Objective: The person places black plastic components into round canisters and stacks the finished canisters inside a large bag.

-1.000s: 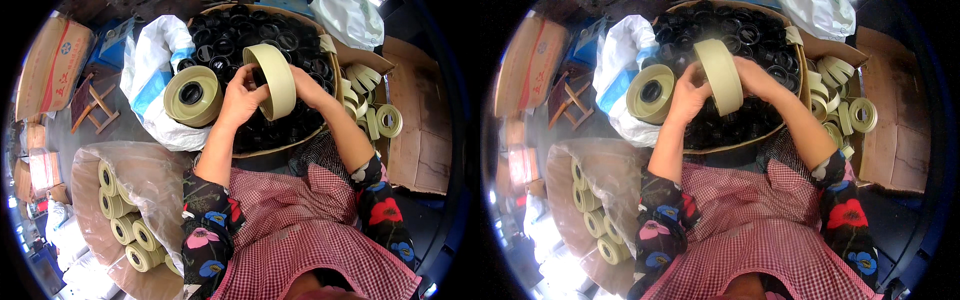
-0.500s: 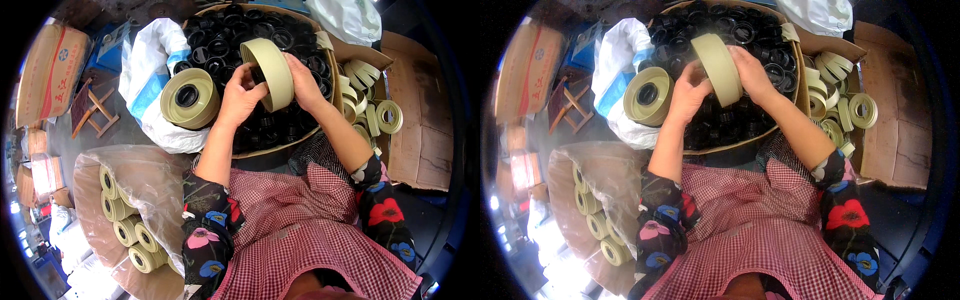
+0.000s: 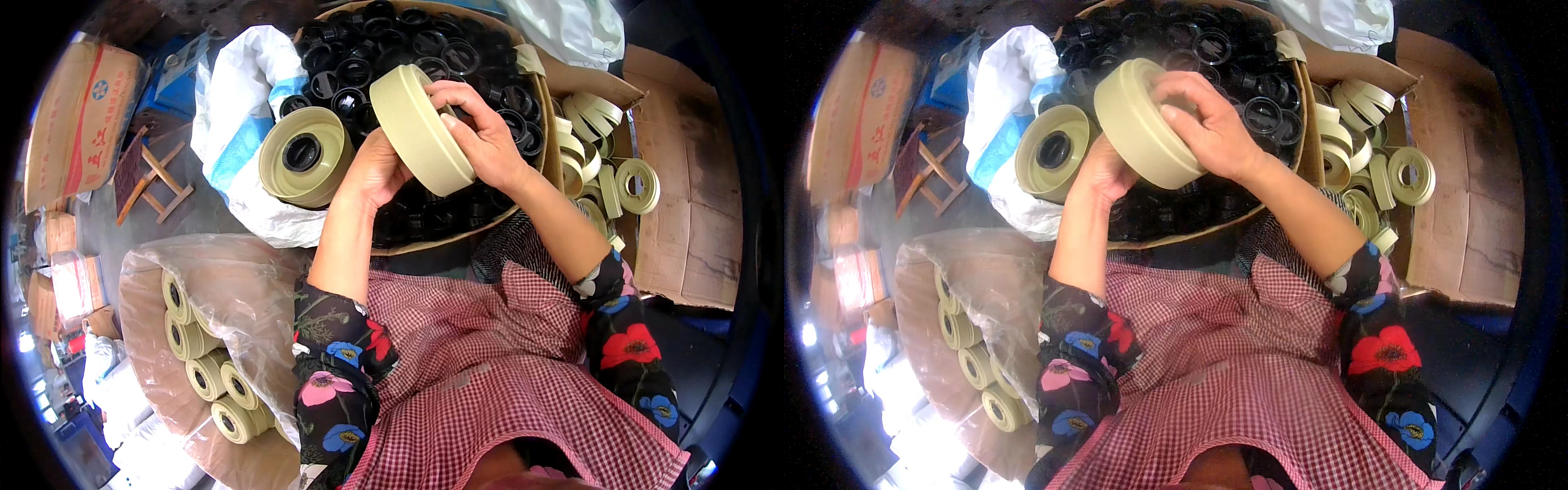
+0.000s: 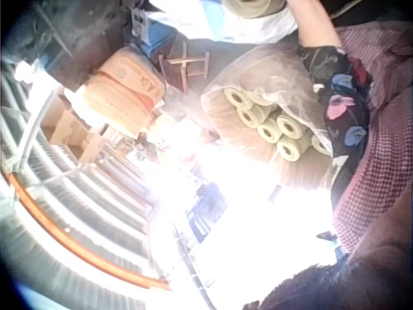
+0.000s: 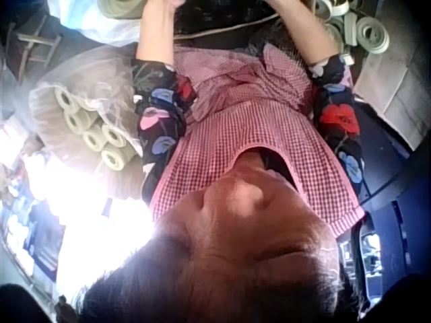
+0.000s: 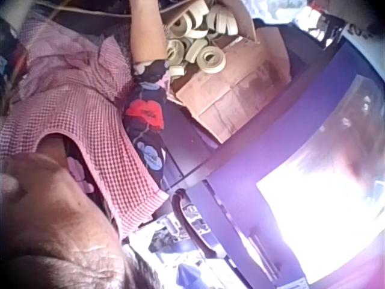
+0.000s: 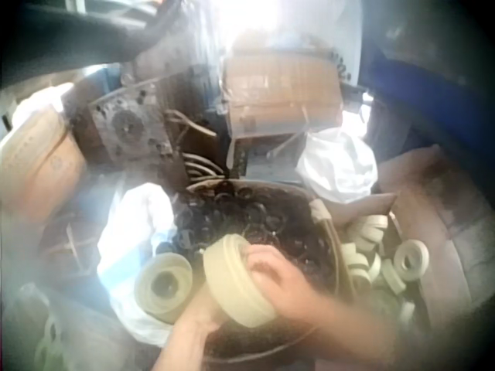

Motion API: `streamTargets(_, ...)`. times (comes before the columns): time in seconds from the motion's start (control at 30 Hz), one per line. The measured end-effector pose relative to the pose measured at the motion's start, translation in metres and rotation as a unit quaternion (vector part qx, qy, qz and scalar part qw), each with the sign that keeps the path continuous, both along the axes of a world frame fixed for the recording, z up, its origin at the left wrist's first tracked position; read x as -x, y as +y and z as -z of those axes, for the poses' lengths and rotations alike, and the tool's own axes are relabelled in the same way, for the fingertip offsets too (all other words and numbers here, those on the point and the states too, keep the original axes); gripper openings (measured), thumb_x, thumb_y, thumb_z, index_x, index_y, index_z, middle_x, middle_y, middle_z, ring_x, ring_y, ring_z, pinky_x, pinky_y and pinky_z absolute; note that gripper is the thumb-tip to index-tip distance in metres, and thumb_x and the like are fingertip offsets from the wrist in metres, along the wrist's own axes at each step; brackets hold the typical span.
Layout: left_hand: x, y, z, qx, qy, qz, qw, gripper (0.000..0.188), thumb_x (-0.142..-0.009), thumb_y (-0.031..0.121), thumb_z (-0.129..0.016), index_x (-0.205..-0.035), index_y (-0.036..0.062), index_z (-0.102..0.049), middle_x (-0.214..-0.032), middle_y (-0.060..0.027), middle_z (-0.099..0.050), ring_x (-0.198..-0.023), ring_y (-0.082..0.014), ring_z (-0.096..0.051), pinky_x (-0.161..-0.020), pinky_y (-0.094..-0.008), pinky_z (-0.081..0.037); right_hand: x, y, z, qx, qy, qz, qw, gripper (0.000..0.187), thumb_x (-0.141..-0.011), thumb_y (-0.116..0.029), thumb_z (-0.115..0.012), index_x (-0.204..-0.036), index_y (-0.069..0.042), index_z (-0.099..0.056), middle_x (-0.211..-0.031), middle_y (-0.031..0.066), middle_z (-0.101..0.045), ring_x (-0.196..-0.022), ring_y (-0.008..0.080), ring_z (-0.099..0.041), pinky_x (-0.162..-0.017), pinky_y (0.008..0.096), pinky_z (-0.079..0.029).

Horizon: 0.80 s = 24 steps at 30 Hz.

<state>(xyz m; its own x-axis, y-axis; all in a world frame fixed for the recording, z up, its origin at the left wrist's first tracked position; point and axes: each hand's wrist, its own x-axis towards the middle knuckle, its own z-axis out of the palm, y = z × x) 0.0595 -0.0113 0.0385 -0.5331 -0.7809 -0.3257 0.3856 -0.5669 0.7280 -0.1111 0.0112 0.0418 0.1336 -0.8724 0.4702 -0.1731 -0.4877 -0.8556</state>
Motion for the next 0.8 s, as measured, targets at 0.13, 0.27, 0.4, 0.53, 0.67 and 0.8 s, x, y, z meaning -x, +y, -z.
streamTargets(0.13, 0.009, 0.006, 0.006, 0.068, -0.018, -0.045, 0.996, 0.042, -0.087, 0.033, -0.063, -0.111, -0.0006, -0.054, -0.095, -0.0069, -0.064, -0.081, -0.0144, -0.064, -0.072, -0.0278, -0.054, -0.002, -0.004, -0.004, -0.134, -0.018, 0.034, 0.990, 0.026, -0.091, -0.020, -0.051, -0.110, -0.003, -0.057, -0.109, 0.0123, -0.059, -0.100, 0.0202, -0.057, -0.087, 0.0302, -0.044)
streamTargets(0.27, 0.015, 0.004, 0.014, 0.091, -0.054, -0.051, 0.993, 0.047, -0.087, 0.033, -0.063, -0.112, -0.0049, -0.050, -0.094, -0.0095, -0.063, -0.078, -0.0154, -0.064, -0.070, -0.0270, -0.054, 0.008, -0.014, 0.010, -0.261, 0.012, 0.051, 0.964, 0.041, -0.095, -0.035, -0.045, -0.110, 0.000, -0.058, -0.090, 0.0160, -0.066, -0.082, 0.0206, -0.063, -0.076, 0.0304, -0.048)
streamTargets(0.4, 0.005, -0.004, 0.008, 0.143, -0.085, -0.026, 0.986, 0.047, -0.087, 0.031, -0.063, -0.111, -0.0063, -0.050, -0.091, -0.0103, -0.063, -0.075, -0.0158, -0.064, -0.068, -0.0268, -0.053, 0.008, -0.006, 0.005, -0.246, 0.157, 0.123, 0.949, 0.044, -0.096, -0.037, -0.041, -0.106, 0.001, -0.059, -0.089, 0.0165, -0.066, -0.084, 0.0281, -0.063, -0.077, 0.0352, -0.048)
streamTargets(0.53, 0.011, -0.002, 0.016, 0.143, -0.077, -0.023, 0.986, 0.046, -0.087, 0.030, -0.062, -0.114, -0.0051, -0.050, -0.092, -0.0096, -0.063, -0.075, -0.0149, -0.064, -0.067, -0.0255, -0.052, 0.001, -0.010, 0.014, -0.025, 0.047, 0.128, 0.990, 0.047, -0.095, -0.042, -0.041, -0.103, 0.001, -0.060, -0.085, 0.0135, -0.064, -0.081, 0.0282, -0.061, -0.077, 0.0357, -0.048)
streamTargets(0.67, 0.008, -0.001, 0.015, 0.161, -0.089, -0.009, 0.983, 0.044, -0.088, 0.029, -0.060, -0.115, -0.0040, -0.050, -0.092, -0.0088, -0.063, -0.076, -0.0146, -0.063, -0.067, -0.0252, -0.052, 0.007, -0.012, 0.004, -0.171, -0.063, 0.057, 0.982, 0.048, -0.093, -0.042, -0.047, -0.092, 0.003, -0.062, -0.074, 0.0112, -0.063, -0.069, 0.0253, -0.060, -0.071, 0.0342, -0.049)
streamTargets(0.8, 0.004, -0.005, 0.017, 0.159, -0.091, -0.015, 0.983, 0.046, -0.090, 0.037, -0.058, -0.114, -0.0012, -0.051, -0.095, -0.0073, -0.063, -0.079, -0.0140, -0.063, -0.070, -0.0261, -0.052, 0.023, -0.012, 0.010, -0.285, 0.198, 0.139, 0.927, 0.044, -0.088, -0.039, -0.054, -0.077, 0.002, -0.065, -0.059, 0.0103, -0.060, -0.060, 0.0235, -0.060, -0.062, 0.0330, -0.049)
